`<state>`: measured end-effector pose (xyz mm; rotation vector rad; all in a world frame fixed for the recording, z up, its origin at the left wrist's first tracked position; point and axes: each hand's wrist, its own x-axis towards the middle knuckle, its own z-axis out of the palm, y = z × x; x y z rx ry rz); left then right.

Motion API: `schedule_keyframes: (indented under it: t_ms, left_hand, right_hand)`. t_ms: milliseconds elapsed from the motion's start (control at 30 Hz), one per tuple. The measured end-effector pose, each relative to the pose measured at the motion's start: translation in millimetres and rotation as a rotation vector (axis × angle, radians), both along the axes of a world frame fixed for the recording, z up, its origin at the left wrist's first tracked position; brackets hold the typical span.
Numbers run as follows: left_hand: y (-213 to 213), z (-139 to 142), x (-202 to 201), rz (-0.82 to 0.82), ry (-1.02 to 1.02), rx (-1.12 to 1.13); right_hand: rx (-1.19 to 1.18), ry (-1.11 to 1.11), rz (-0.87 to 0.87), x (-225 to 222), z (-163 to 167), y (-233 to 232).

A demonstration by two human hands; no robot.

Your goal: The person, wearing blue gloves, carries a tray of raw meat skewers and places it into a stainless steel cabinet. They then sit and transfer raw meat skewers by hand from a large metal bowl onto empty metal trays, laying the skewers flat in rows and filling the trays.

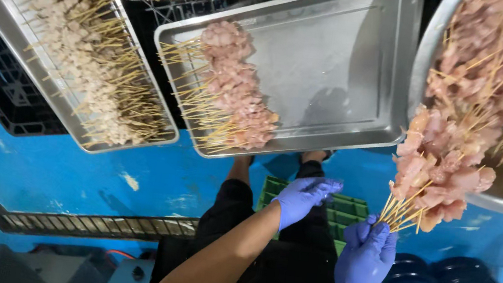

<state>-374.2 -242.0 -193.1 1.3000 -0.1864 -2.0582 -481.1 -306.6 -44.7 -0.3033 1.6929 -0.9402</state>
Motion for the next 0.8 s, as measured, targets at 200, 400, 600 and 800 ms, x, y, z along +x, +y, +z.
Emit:
schedule_keyframes:
  t_ms: [200, 400, 600, 800]
  left_hand:
    - [8.4, 18.5, 66.0, -0.049, 0.131, -0.053]
    - [2.6, 35.2, 110.5, -0.097, 0.093, -0.149]
    - [-31.4, 11.8, 158.4, -0.275, -0.258, 0.051]
    - [-30.2, -12.7, 228.0, 0.012, -0.207, 0.338]
  right_hand:
    - [-0.176, -0.061, 0.020, 61.8, -1.2, 42.2]
    - [-0.116, 0.014, 0.003, 124.9, -24.4, 71.7]
    - [-0.148, -0.040, 0.040, 194.8, -90.4, 84.9]
    - [0.004, -0.176, -0.088, 258.7, -141.0, 93.6]
